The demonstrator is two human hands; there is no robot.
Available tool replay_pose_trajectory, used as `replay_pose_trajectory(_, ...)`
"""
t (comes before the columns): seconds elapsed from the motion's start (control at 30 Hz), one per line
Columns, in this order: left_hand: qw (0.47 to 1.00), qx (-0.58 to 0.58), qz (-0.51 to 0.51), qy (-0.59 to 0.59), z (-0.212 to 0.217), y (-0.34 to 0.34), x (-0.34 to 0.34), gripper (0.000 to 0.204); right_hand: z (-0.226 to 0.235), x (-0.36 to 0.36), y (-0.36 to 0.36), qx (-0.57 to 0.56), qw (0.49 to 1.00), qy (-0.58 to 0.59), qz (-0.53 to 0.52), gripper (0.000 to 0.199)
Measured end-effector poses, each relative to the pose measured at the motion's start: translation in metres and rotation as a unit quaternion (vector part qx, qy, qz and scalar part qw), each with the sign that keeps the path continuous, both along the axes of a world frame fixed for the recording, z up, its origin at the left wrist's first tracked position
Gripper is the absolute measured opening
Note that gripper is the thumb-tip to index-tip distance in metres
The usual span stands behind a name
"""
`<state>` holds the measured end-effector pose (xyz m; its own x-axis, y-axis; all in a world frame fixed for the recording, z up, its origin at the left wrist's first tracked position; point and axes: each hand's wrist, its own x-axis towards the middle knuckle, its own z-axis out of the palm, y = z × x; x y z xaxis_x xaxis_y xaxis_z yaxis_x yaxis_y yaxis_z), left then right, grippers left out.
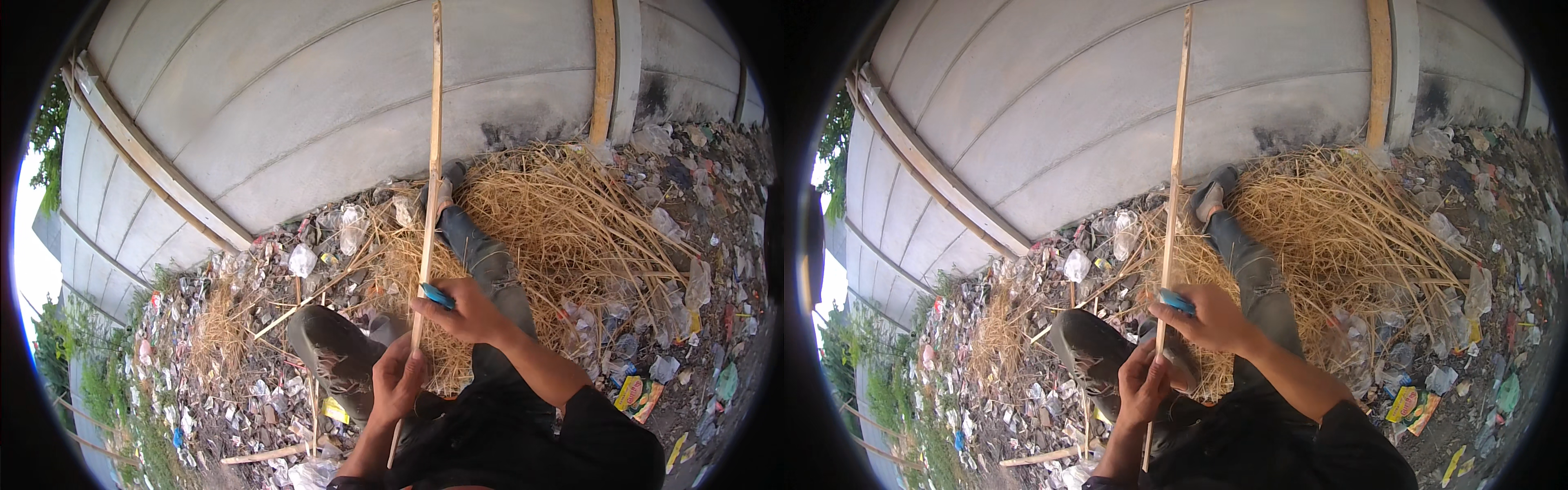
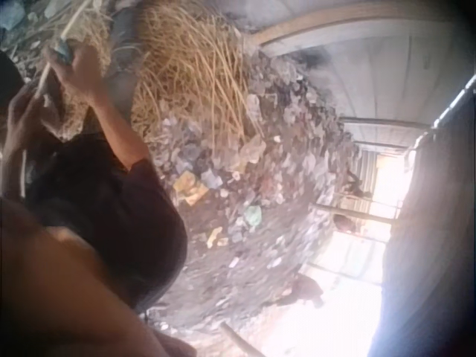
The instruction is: The person sits on a pile of straw and debris, using a utility knife to shave and smooth a long, thin wooden stick. They hold the stick with their left hand and scrape along its length with the knife in their right hand, occasionally rotating the stick to work on different sides.
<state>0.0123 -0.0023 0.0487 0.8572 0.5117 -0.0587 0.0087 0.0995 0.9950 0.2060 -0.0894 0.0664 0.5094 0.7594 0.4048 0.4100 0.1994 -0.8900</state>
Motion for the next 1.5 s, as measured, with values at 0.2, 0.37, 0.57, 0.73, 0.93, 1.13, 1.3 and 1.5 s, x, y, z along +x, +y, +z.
replay_pose_trajectory(0.2,0.997,-0.058,0.049,0.0,0.007,0.02,0.013,0.039,-0.02,0.0,0.023,-0.133,0.964,-0.224,-0.049,0.02)
replay_pose_trajectory(0.37,0.997,-0.017,0.066,0.023,-0.002,0.034,0.006,0.036,-0.035,0.009,0.057,-0.249,0.918,-0.3,-0.078,0.013)
replay_pose_trajectory(0.57,0.99,0.028,0.135,0.029,-0.005,0.055,0.002,0.031,-0.03,0.022,0.117,-0.246,0.907,-0.329,-0.095,0.014)
replay_pose_trajectory(0.73,0.995,-0.031,-0.085,0.039,-0.035,-0.024,-0.042,0.034,-0.02,0.186,0.154,-0.273,0.863,-0.224,-0.363,0.016)
replay_pose_trajectory(0.93,0.985,-0.124,0.091,-0.081,-0.01,0.067,-0.035,0.036,0.022,0.157,0.111,-0.29,0.862,-0.226,-0.35,0.015)
replay_pose_trajectory(1.13,0.982,-0.12,0.077,-0.125,0.042,0.121,-0.018,0.031,0.087,0.031,0.098,-0.237,0.902,-0.312,-0.182,0.013)
replay_pose_trajectory(1.3,0.988,-0.043,0.041,-0.146,0.078,0.108,-0.005,0.031,0.104,-0.022,0.109,-0.181,0.855,-0.463,-0.15,0.008)
replay_pose_trajectory(1.5,0.982,-0.011,0.084,-0.168,0.081,0.114,0.004,0.031,0.127,-0.015,0.139,-0.193,0.823,-0.51,-0.156,0.008)
